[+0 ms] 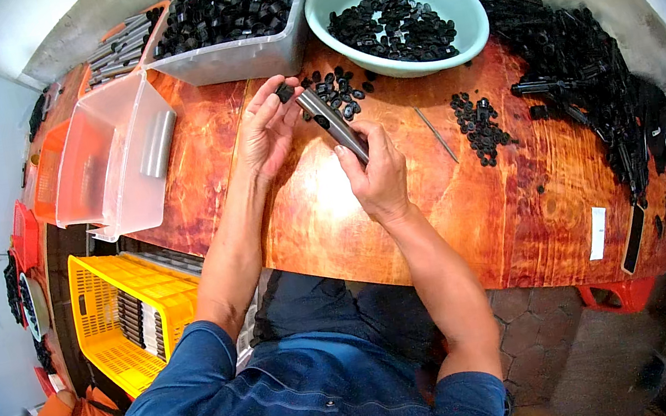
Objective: The person assembles small black plastic components onto cylindrical metal rods. They pick up a rod, attach a plastic piece, then add several small black rings, and place the finished assembly into a yellow crate. The process repeats with additional rods and components.
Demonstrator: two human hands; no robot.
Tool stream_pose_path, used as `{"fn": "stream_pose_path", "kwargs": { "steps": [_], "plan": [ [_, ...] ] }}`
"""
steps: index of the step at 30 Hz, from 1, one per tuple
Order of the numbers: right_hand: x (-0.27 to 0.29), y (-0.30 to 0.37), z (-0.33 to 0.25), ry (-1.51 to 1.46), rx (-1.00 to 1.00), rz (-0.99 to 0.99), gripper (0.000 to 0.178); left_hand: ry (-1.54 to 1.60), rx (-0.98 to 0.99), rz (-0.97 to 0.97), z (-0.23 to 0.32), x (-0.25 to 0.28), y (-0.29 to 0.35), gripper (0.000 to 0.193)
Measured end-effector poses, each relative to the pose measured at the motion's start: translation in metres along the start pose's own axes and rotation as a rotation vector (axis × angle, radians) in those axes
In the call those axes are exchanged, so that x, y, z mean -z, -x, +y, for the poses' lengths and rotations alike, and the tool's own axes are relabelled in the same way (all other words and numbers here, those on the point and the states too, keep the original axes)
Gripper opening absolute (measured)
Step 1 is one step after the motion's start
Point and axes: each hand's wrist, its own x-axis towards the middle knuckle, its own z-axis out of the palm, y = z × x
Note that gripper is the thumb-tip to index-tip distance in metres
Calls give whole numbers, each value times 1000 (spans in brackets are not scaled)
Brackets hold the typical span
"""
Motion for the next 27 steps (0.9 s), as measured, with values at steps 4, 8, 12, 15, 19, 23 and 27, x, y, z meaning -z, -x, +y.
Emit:
{"fn": "stream_pose_path", "kwargs": {
  "steps": [4, 8, 12, 15, 19, 23, 27],
  "plan": [
    [0, 1, -1, 19, -4, -7, 29, -50, -27, -7, 4, -3, 4, 34],
    [1, 1, 0, 1, -11, -4, 28, -71, -30, -4, 6, -9, 6, 35],
    [-1, 0, 0, -10, 10, 9, 29, -104, -26, -11, 7, -9, 5, 40],
    [1, 0, -1, 6, 16, 4, 29, 28, -12, 87, 5, -3, 5, 41],
    [1, 1, 0, 17, 36, 4, 29, 71, 9, 101, 5, 2, 2, 38],
    [2, 0, -1, 31, 42, -10, 29, 7, 10, 111, 6, -7, 3, 37],
    [2, 1, -2, 42, 48, -14, 28, -54, 3, 65, 8, -13, 5, 38]
  ]
}}
